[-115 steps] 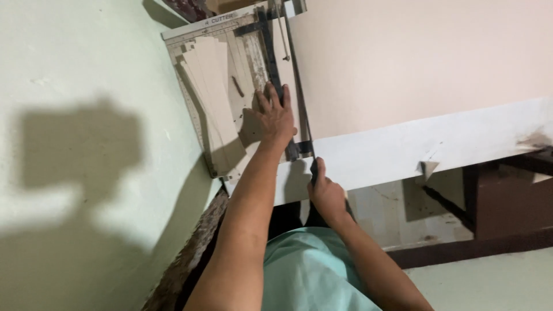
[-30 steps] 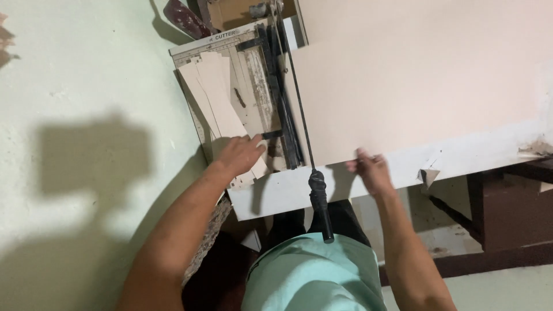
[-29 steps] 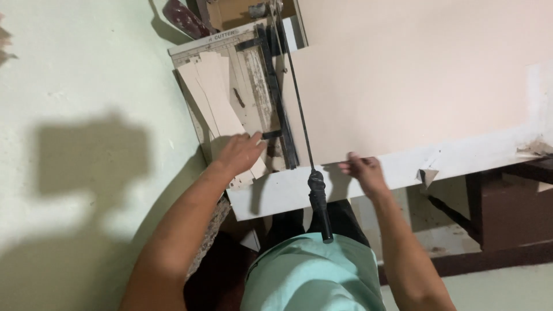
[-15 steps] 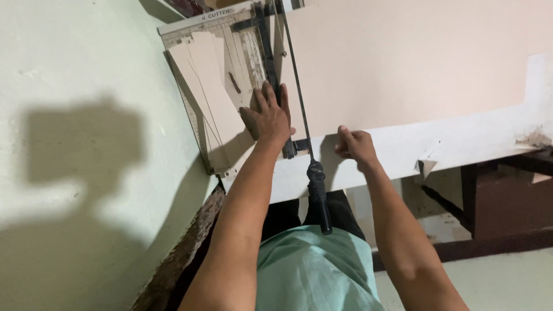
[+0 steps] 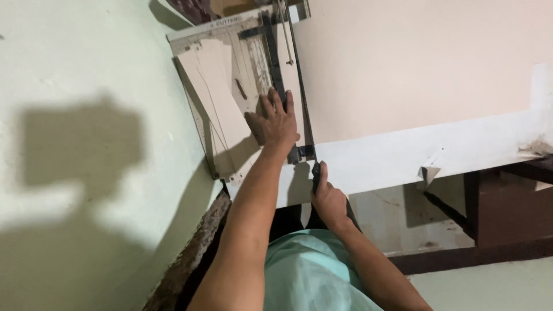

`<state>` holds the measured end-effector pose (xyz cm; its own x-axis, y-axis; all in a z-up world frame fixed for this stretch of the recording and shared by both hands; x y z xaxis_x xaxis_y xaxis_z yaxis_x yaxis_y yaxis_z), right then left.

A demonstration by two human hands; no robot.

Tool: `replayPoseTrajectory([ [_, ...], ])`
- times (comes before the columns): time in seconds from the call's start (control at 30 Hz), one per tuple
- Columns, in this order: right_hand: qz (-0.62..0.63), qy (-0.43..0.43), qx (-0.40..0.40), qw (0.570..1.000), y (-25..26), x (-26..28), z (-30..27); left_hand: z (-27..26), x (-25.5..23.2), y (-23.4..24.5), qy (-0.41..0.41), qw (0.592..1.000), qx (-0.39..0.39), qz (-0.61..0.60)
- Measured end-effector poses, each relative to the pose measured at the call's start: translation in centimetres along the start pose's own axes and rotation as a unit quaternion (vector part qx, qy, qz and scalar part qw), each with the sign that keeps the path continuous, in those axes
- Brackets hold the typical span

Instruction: The person uses a manual paper cutter to trim large sheets of light-colored paper. They align the paper against the guide, pull down the lever to cut, and then remove the cut pieces, repeating the process for multiple sheets.

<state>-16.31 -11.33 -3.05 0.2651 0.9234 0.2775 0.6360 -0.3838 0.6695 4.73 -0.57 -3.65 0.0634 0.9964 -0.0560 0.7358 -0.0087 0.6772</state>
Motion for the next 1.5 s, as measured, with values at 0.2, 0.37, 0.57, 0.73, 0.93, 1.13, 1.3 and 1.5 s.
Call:
replayPoseTrajectory([
  [0.2, 0.002, -0.014, 0.026, 1.000, -1.8, -1.8, -1.6, -1.8, -0.7, -0.5, -0.014, 0.999, 0.004, -0.034],
  [0.37, 0.062, -0.014, 0.032, 0.998, -2.1, -2.0, -0.1, -0.5, 0.1, -1.3, -0.008, 1.000, 0.007, 0.011],
  [0.57, 0.367, -0.029, 0.078, 0.926, 15.3, 2.7, -9.0, -4.7, -1.8, 0.1, -0.097, 0.992, -0.003, 0.086],
  [0.73, 0.560, -0.119, 0.023, 0.819, 6.3, -8.5, 2.8, -5.3, -1.9, -4.8, -0.234, 0.951, -0.042, 0.198],
  [0.93, 0.765, -0.145, -0.057, 0.625, 3.5, -14.7, 9.8, -5.4, 3.0, -10.3, -0.300, 0.901, -0.010, 0.313],
  [1.13, 0.697, -0.125, -0.061, 0.703, 2.4, -14.0, 5.9, -7.1, 8.3, -1.9, -0.278, 0.915, -0.128, 0.264],
  [1.3, 0.670, -0.081, -0.068, 0.735, 5.2, -9.7, 6.7, -7.3, 4.2, 2.4, -0.238, 0.951, -0.164, 0.108],
  [1.5, 0.637, -0.095, -0.046, 0.764, 6.8, -8.6, 9.0, -3.0, 0.5, 2.3, -0.111, 0.989, -0.071, -0.067],
])
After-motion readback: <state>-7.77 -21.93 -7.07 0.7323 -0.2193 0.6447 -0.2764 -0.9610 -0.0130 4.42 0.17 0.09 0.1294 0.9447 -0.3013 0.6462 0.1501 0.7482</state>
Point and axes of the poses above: each hand's wrist, its own z-axis towards the middle knuckle, its own y-axis out of the back of the hand, x = y × z, the point moved 7 cm from there along z, towards the middle knuckle, and after that the axes turned 2 degrees about x, right-handed, at the moved point
